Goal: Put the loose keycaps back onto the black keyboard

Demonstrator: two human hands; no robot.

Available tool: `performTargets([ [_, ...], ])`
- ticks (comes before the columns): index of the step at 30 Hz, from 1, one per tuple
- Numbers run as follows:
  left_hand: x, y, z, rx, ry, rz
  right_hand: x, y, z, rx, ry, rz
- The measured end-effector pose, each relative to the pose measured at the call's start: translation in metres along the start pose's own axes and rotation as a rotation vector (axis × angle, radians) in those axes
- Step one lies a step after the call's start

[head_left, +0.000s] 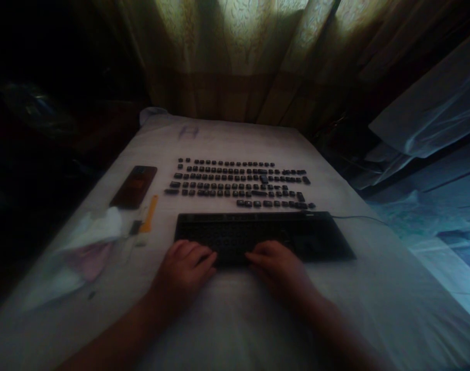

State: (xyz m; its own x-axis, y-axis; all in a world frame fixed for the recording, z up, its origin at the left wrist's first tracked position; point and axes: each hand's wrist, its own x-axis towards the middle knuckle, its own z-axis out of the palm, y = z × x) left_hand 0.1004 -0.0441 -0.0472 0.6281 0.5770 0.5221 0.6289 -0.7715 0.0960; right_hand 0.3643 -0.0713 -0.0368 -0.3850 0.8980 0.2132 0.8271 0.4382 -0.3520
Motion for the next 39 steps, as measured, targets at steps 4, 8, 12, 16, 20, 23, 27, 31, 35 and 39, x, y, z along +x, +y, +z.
performTargets([
  [4, -0.001, -0.002, -0.003, 0.018, 0.007, -0.002, -0.005, 0.002, 0.006, -0.005, 0.039, -0.001],
  [8, -0.002, -0.007, -0.006, -0.02, 0.039, -0.028, -0.012, 0.005, 0.012, 0.042, 0.141, -0.019],
  [12, -0.005, -0.019, -0.011, -0.035, 0.092, -0.096, -0.017, 0.005, 0.014, 0.048, 0.244, -0.015],
  [16, -0.008, -0.032, -0.013, 0.002, 0.139, -0.155, -0.019, 0.0, 0.014, -0.041, 0.296, -0.055],
  [20, -0.006, -0.028, -0.015, 0.008, 0.129, -0.112, -0.019, -0.01, 0.017, -0.125, 0.319, -0.083],
  [23, -0.004, -0.014, -0.015, -0.031, 0.092, -0.011, -0.018, -0.016, 0.021, -0.168, 0.335, -0.102],
  [27, -0.002, 0.001, -0.012, -0.028, 0.066, 0.074, -0.018, -0.018, 0.024, -0.192, 0.391, -0.149],
  [31, -0.004, 0.004, -0.01, -0.012, 0.041, 0.078, -0.018, -0.018, 0.027, -0.181, 0.387, -0.163],
  [35, -0.004, 0.003, -0.009, -0.02, 0.035, 0.062, -0.019, -0.017, 0.027, -0.146, 0.383, -0.144],
  [39, -0.003, 0.003, -0.009, -0.02, 0.014, 0.055, -0.018, -0.015, 0.026, -0.157, 0.424, -0.119],
])
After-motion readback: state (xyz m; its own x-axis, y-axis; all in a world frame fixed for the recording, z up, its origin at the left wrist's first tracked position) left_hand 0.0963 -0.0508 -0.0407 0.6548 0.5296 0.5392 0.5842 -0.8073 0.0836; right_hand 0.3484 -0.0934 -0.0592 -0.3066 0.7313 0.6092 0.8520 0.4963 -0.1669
